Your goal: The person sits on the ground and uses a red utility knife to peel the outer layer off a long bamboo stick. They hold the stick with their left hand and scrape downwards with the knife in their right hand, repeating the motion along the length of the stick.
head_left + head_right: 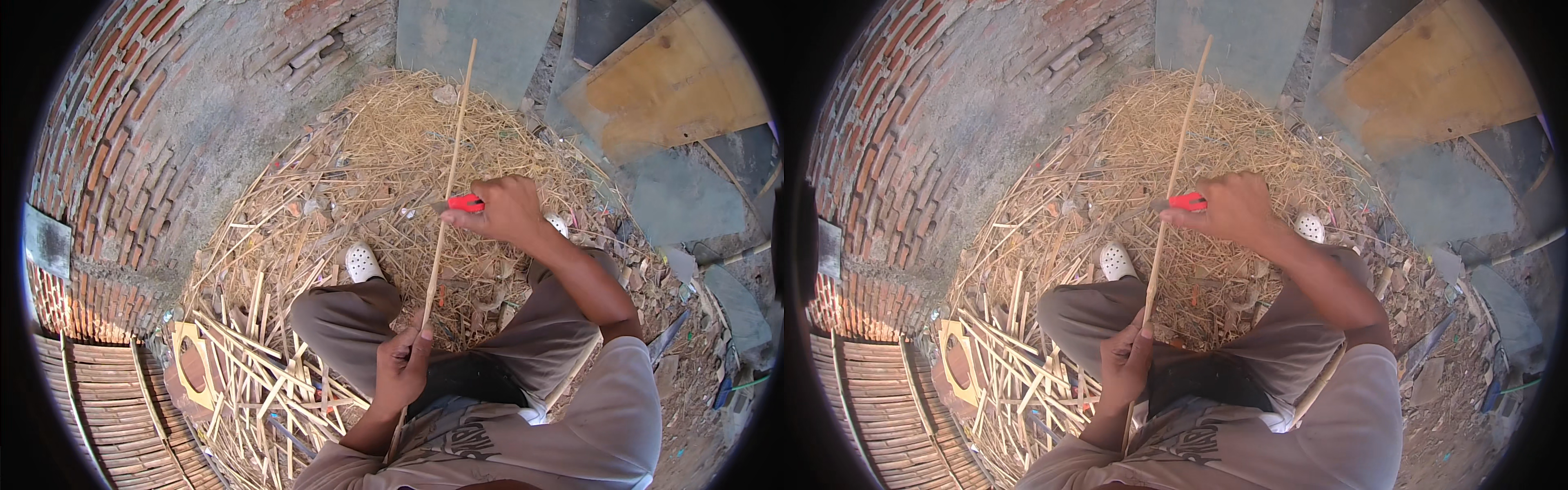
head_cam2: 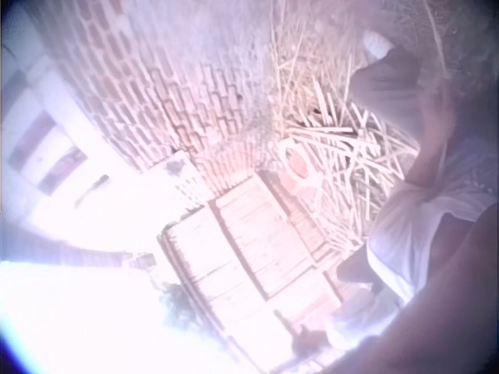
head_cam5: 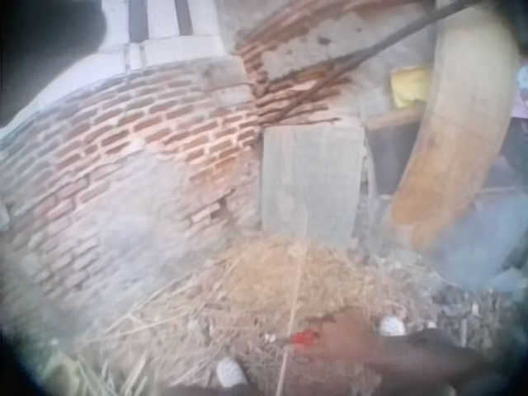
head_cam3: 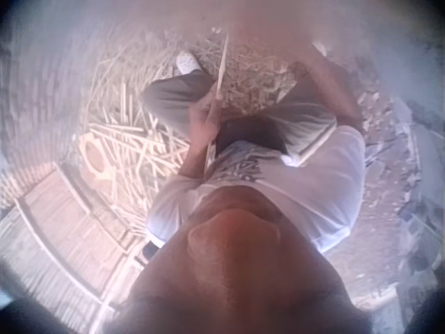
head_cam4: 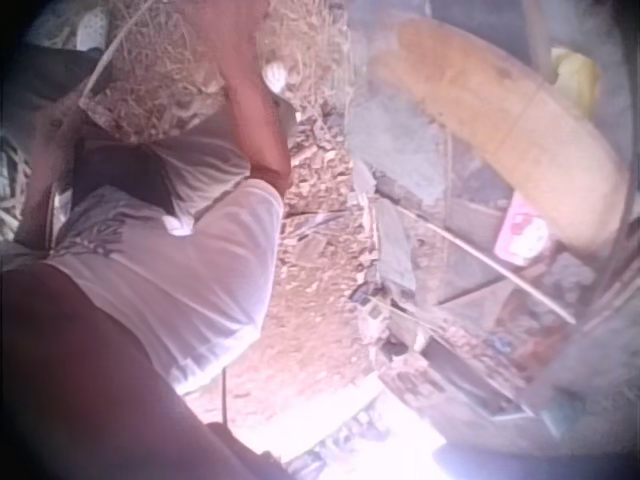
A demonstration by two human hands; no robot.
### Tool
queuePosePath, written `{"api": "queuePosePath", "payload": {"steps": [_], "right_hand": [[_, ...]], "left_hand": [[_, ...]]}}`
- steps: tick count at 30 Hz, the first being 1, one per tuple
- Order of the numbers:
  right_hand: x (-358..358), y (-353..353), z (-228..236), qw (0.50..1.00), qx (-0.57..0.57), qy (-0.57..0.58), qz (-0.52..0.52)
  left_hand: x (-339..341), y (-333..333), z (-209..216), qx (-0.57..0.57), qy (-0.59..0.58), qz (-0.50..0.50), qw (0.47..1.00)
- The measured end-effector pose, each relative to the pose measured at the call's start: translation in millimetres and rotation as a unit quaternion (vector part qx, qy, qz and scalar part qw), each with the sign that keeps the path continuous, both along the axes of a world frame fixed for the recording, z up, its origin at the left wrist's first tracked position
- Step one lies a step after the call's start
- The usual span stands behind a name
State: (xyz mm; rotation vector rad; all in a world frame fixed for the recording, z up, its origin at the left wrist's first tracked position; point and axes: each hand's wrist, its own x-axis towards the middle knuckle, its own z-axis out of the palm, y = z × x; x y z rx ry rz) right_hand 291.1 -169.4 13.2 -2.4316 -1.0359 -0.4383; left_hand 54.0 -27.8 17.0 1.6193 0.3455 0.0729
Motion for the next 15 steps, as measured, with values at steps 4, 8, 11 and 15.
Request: {"api": "queuePosePath", "payload": {"steps": [4,8,11,15], "right_hand": [[12,-6,-4,0.999,-0.009,0.019,-0.037],[-30,1,-15,0.997,-0.002,0.023,0.074],[0,0,-9,0.997,0.035,-0.021,0.062],[17,1,-9,1.000,0.019,-0.001,0.015]], "left_hand": [[-7,-1,1,0.046,0.004,-0.018,0.999],[-9,1,4,0.062,0.002,0.001,0.998],[-11,2,5,0.075,0.004,-0.003,0.997],[-4,1,6,0.066,-0.001,-0.011,0.998]]}}
